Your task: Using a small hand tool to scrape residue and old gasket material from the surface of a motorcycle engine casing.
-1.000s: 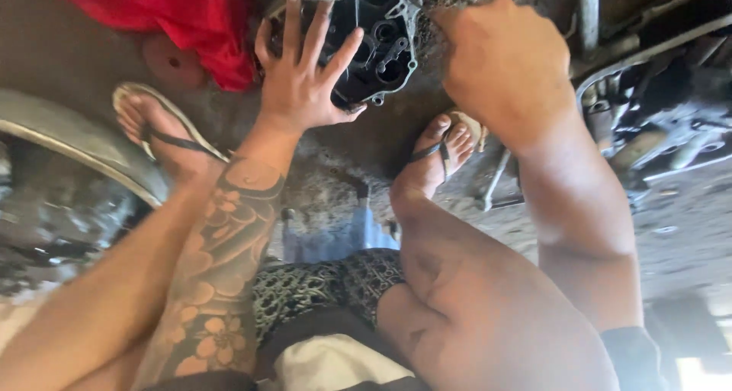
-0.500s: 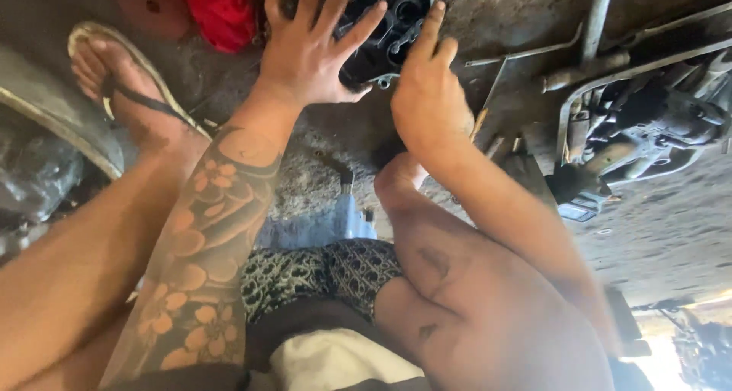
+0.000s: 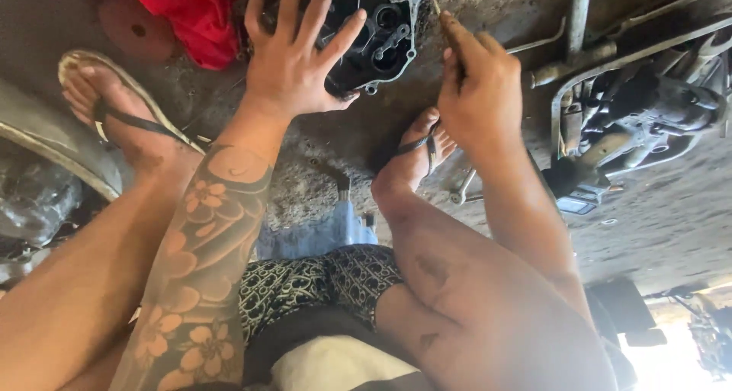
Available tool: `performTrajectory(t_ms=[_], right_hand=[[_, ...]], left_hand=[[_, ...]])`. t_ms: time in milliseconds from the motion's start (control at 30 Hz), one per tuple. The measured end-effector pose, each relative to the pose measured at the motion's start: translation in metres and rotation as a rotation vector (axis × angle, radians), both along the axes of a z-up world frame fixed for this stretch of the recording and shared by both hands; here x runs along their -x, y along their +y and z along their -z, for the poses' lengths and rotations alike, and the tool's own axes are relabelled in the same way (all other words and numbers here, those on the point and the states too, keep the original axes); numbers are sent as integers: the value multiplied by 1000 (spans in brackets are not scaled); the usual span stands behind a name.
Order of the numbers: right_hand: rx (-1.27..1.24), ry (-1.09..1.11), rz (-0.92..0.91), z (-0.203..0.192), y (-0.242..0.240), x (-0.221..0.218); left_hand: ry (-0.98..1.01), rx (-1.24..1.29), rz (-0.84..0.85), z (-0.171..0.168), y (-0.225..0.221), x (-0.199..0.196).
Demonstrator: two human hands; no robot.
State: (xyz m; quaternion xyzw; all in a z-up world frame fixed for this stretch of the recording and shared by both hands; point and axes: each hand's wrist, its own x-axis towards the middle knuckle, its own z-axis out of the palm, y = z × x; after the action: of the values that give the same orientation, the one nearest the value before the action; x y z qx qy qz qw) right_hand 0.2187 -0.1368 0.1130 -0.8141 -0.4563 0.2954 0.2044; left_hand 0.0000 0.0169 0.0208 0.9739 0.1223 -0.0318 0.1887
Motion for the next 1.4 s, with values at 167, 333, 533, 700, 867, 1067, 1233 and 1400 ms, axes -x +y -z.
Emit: performTrajectory(t_ms=[167, 333, 533, 700, 867, 1067, 1233, 1400], right_hand=[[241, -94, -96, -35, 29, -13], [432, -110, -297, -36, 44, -36], [251, -205, -257, -43, 51, -39], [310, -331, -356, -27, 51, -41], [165, -331, -506, -8, 45, -44], [574, -336, -179, 17, 36, 49], [50, 383, 292, 43, 2, 71], [-380, 1019, 1039, 70, 13, 108]], left_hand=[[28, 11, 4, 11, -5, 6], [36, 40, 7, 7, -4, 2], [22, 88, -19, 12, -4, 5], [109, 42, 33, 10, -3, 3], [19, 83, 5, -2, -1, -3], [75, 77, -7, -1, -2, -3], [5, 87, -16, -4, -10, 0], [-23, 33, -35, -7, -7, -9]])
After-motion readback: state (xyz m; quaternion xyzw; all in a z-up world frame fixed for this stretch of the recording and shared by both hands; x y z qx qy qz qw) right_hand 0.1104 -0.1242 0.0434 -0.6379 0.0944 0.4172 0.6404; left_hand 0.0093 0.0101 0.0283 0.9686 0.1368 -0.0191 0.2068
